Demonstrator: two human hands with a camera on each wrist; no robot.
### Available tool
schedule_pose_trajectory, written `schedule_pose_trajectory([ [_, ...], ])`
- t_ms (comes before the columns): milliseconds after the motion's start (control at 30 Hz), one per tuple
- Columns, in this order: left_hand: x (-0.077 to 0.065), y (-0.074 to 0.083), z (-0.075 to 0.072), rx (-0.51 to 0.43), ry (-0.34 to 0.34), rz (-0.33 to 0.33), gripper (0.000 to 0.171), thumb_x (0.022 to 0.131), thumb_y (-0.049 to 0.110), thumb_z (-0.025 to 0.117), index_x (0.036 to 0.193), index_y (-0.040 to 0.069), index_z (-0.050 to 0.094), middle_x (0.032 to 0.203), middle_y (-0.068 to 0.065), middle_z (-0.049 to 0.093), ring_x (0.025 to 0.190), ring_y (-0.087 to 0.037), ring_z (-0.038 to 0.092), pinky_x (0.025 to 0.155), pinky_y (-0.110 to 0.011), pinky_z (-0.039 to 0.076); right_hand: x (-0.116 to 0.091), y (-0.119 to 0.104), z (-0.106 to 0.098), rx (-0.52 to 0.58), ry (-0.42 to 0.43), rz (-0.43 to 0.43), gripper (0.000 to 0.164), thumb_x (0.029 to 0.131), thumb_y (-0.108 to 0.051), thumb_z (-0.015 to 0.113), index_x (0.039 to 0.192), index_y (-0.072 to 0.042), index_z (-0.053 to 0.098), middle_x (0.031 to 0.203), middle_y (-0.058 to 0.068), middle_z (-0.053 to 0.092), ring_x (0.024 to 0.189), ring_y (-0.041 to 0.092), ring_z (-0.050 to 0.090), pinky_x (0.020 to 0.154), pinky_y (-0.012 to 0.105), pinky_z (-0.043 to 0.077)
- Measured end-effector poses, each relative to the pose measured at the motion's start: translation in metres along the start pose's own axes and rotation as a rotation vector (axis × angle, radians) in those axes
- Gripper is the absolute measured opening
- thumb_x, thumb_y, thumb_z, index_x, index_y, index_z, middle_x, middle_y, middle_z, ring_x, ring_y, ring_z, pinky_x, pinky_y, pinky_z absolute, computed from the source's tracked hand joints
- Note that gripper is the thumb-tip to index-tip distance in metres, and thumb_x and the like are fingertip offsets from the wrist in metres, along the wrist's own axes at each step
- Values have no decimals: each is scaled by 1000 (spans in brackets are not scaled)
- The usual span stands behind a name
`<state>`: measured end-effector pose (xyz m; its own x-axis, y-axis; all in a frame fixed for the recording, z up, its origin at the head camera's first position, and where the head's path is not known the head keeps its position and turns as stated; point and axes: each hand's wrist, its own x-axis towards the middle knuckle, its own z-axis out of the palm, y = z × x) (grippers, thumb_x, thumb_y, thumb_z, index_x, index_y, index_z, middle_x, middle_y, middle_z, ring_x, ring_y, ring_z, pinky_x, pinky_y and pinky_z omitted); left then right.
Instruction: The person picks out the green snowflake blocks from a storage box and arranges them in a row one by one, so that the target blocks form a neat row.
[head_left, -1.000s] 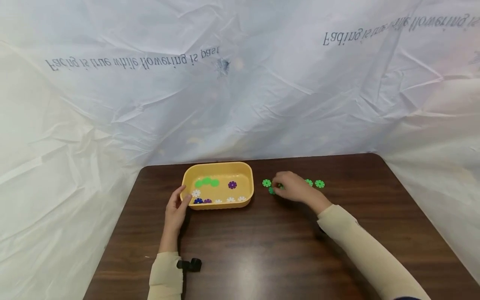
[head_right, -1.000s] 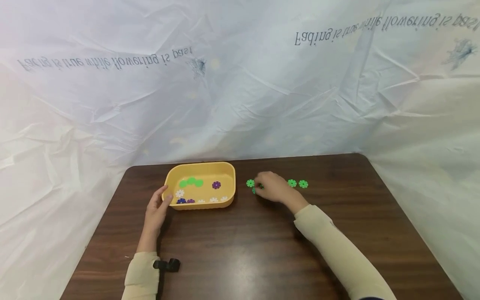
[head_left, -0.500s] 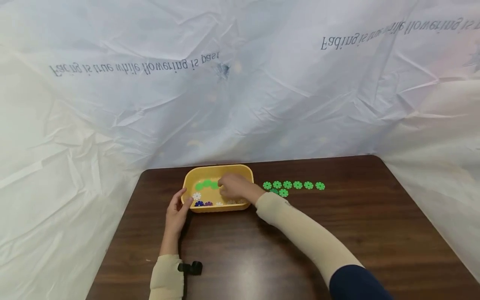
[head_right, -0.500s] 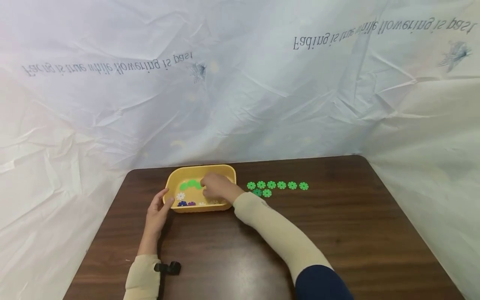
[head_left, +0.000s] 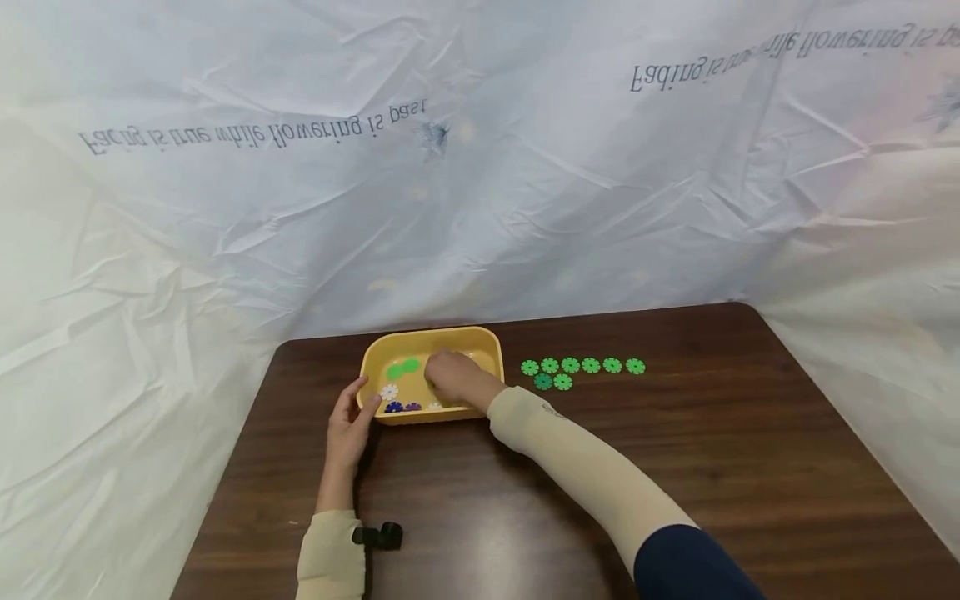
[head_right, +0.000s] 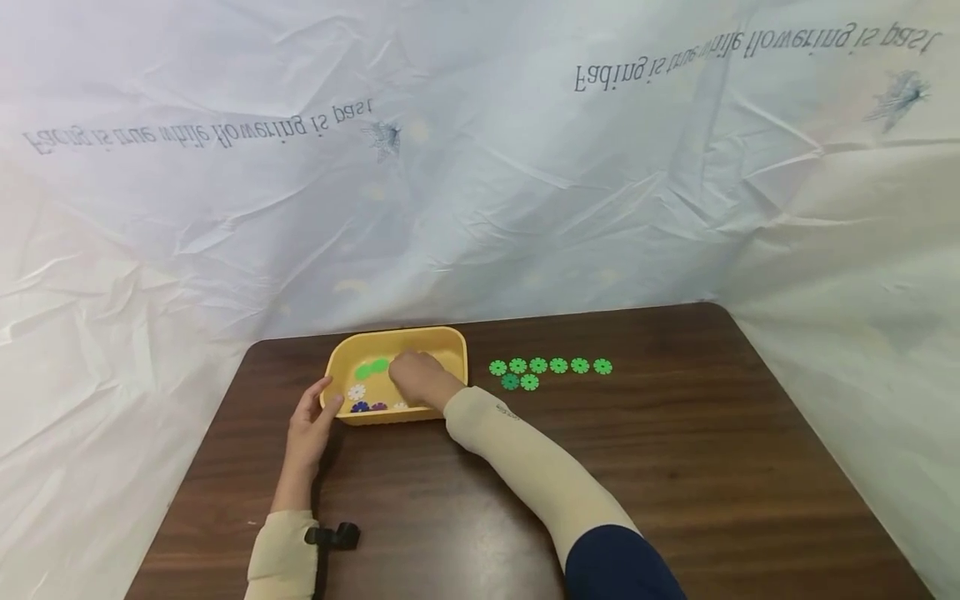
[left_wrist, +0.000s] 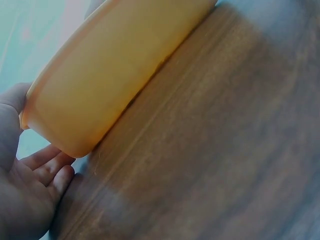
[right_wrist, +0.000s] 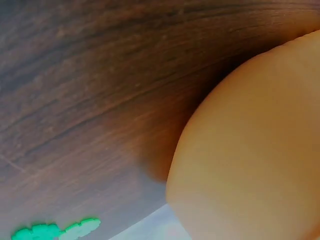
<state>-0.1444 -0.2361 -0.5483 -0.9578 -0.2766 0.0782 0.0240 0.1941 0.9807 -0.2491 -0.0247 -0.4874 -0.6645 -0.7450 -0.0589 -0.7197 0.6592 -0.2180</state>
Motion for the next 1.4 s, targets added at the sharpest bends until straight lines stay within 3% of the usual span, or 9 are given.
schedule_pose_trajectory([
  [133,-8,5,2,9,-9,-7,53,107,17,64,156,4,48,167,-16,37,155,-30,28,122,-47,30,-3,-2,5,-76,-1,-10,48,102,-1,56,64,-20,33,60,-5,20,59,11,20,62,27,34],
  [233,-18,18,7,4,-31,-28,54,107,16,64,155,-1,46,166,-20,36,156,-34,27,125,-51,26,-5,-3,10,-187,1,-8,43,101,-3,59,65,-20,43,56,-6,35,58,10,40,94,38,53],
  [333,-20,19,11,-13,-41,-40,55,107,15,64,155,-3,45,166,-22,35,157,-36,25,126,-53,23,-5,-2,15,-241,-1,-10,32,100,-7,63,71,-20,56,60,-4,50,65,15,56,115,57,42],
  [500,-11,-1,11,-14,-9,-12,54,108,21,64,156,5,47,167,-17,36,157,-31,26,127,-50,22,-6,-1,8,-177,15,-52,7,100,-14,65,101,-16,71,85,-1,68,76,14,63,95,39,55],
  [600,-10,-6,7,-5,4,-3,54,107,23,65,156,7,49,167,-15,38,157,-30,27,126,-51,23,-11,0,-1,-40,5,-93,25,102,-13,61,124,-10,73,115,6,73,97,17,69,82,29,54],
  [700,-12,-6,4,-1,10,-4,53,107,22,66,155,6,50,166,-14,39,157,-30,27,125,-52,25,-19,2,-13,56,-14,-131,34,104,-11,58,135,-7,70,132,9,69,116,22,67,90,29,55],
  [933,-8,1,-1,20,-9,2,54,108,20,63,157,5,47,168,-15,35,158,-31,25,125,-53,26,-50,17,-43,118,24,-182,33,103,-11,58,133,-6,72,125,9,66,105,21,65,88,34,55],
  [1100,-14,29,2,24,-27,-4,53,108,16,61,156,-1,45,168,-23,32,158,-38,22,125,-56,25,-78,36,-57,181,113,-198,32,101,-12,58,128,-8,75,123,7,67,100,19,65,86,36,54],
  [1400,-20,44,2,24,-29,-4,51,107,12,62,153,-4,47,166,-24,35,157,-37,24,125,-55,25,-124,75,-49,240,238,-119,28,102,-14,63,128,-7,73,117,5,68,84,13,57,77,34,52],
])
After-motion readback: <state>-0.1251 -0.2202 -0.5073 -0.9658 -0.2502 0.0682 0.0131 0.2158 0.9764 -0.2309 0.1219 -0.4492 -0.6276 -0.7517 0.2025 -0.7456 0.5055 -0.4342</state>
